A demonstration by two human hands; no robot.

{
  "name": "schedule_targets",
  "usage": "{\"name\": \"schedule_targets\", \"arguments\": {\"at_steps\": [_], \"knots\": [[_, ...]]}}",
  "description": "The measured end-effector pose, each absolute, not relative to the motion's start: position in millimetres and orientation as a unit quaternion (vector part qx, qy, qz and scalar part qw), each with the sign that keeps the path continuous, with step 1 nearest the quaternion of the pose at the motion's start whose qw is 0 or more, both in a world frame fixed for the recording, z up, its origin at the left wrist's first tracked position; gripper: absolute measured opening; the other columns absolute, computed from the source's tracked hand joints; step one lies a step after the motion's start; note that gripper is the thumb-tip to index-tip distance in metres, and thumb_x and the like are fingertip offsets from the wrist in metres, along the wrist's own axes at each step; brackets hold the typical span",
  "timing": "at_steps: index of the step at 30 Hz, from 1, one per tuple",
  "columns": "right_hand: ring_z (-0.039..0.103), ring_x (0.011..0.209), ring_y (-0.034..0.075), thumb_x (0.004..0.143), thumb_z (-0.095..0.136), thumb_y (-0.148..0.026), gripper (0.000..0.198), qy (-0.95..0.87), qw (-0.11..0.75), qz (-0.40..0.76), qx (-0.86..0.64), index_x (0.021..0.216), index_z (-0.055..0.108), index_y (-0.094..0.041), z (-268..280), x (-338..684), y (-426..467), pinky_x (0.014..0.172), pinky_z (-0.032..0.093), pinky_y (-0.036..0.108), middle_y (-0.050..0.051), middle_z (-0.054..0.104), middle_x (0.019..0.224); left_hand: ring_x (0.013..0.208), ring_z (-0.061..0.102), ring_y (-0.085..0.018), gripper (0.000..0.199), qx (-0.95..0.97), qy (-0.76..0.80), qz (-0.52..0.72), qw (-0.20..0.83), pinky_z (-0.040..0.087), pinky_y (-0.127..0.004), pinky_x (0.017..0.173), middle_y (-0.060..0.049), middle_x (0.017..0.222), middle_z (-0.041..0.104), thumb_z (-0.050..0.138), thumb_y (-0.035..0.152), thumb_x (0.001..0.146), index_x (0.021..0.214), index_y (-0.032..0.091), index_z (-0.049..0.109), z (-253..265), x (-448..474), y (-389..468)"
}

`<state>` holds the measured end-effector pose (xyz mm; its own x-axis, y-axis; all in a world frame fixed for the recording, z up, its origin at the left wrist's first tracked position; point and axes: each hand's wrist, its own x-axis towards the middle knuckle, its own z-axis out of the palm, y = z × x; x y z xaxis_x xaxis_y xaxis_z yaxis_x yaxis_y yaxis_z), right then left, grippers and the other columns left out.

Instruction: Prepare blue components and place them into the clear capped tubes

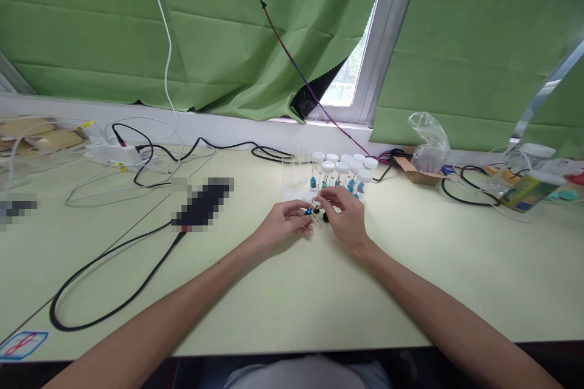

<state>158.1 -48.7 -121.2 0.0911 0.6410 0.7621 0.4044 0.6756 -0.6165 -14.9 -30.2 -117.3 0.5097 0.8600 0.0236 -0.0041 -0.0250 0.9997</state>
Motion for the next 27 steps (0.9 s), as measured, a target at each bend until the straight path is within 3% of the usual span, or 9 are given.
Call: {"name": "schedule_targets", "arguments": {"at_steps": [18,27], "knots": [[0.065,0.085,0.017,0.092,0.055,-0.027,0.011,-0.693,0.582,0.061,-0.421,0.097,0.063,-0.022,-114.0,157.4,-55.5,0.061,0.058,0.027,0.006,0.066,0.094,0.066,0.068,-0.019,0.044,0.604,0.345,0.400,0.597,0.057,-0.041,0.073,-0.004,0.076,0.067,0.080,0.039,0.068,0.102,0.014,0.067,-110.6,-15.5,-31.0],[0.063,0.086,0.017,0.093,0.053,-0.027,0.012,-0.691,0.580,0.055,-0.428,0.097,0.063,-0.021,-113.1,156.0,-56.7,0.060,0.056,0.026,0.006,0.066,0.094,0.068,0.067,-0.018,0.039,0.619,0.346,0.407,0.576,0.058,-0.040,0.075,-0.003,0.076,0.065,0.077,0.039,0.072,0.102,0.015,0.067,-110.8,-16.3,-29.1]]}}
